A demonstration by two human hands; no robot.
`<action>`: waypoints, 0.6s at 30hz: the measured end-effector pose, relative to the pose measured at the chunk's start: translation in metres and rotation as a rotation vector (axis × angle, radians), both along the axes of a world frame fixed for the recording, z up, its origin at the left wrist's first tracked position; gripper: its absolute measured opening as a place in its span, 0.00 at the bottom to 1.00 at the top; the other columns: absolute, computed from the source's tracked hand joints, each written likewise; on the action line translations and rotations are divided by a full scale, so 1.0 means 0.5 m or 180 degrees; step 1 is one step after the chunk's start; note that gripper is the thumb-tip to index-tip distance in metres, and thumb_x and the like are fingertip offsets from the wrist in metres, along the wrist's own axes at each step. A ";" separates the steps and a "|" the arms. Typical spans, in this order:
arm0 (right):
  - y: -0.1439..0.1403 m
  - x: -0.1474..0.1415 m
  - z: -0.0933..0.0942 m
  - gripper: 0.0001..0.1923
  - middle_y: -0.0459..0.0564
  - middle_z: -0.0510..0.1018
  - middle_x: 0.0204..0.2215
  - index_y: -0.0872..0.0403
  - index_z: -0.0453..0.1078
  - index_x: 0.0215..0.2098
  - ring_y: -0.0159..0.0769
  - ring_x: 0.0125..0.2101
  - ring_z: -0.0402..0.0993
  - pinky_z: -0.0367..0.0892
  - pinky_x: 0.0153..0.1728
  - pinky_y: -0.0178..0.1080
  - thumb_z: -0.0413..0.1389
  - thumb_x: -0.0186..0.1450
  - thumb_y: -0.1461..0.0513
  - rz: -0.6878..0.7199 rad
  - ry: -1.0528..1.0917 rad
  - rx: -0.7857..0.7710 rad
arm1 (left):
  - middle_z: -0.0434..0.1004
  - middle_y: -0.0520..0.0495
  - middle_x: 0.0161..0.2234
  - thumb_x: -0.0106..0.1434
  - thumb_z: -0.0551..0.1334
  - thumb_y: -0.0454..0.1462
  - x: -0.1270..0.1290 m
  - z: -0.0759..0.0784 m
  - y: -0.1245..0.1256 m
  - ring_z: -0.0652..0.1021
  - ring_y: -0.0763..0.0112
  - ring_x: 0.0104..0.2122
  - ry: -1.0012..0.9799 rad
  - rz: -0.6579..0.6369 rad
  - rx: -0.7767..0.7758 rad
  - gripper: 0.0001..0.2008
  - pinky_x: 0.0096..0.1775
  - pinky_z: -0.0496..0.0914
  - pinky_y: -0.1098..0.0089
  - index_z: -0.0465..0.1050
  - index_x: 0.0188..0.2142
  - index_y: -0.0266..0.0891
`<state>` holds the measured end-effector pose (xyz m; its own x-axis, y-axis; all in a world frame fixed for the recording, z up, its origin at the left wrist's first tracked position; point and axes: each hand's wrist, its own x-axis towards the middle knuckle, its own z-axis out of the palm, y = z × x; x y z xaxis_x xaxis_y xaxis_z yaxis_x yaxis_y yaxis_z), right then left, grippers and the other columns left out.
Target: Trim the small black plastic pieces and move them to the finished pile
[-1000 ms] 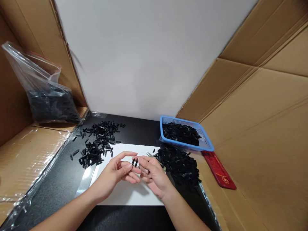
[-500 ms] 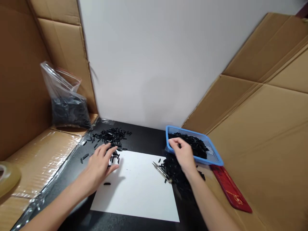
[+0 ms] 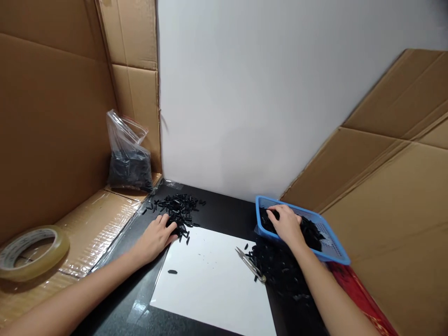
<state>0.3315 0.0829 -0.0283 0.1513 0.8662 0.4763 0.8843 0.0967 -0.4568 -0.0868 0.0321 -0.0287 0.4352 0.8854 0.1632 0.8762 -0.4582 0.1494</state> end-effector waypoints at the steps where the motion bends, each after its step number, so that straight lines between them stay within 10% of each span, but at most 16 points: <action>1: -0.005 -0.004 0.003 0.14 0.57 0.76 0.34 0.53 0.73 0.30 0.51 0.40 0.69 0.56 0.39 0.50 0.49 0.62 0.55 0.0011 -0.0058 0.0023 | 0.71 0.40 0.42 0.68 0.51 0.44 0.001 0.006 0.016 0.72 0.56 0.41 0.0000 -0.0122 -0.0032 0.14 0.44 0.66 0.58 0.73 0.38 0.40; 9: -0.073 -0.074 0.036 0.15 0.54 0.78 0.35 0.53 0.72 0.32 0.44 0.38 0.72 0.57 0.41 0.45 0.46 0.68 0.57 0.0427 -0.0261 0.0215 | 0.70 0.49 0.25 0.63 0.59 0.48 0.005 0.064 0.097 0.74 0.63 0.28 -0.0325 -0.0678 -0.0420 0.16 0.40 0.62 0.65 0.68 0.25 0.41; 18: -0.137 -0.196 0.033 0.12 0.49 0.77 0.28 0.51 0.72 0.32 0.42 0.32 0.72 0.58 0.39 0.45 0.49 0.68 0.60 0.1239 0.0328 0.0013 | 0.59 0.55 0.18 0.57 0.62 0.49 0.015 0.112 0.106 0.67 0.70 0.21 -0.1828 0.0174 -0.0946 0.20 0.26 0.56 0.72 0.59 0.18 0.42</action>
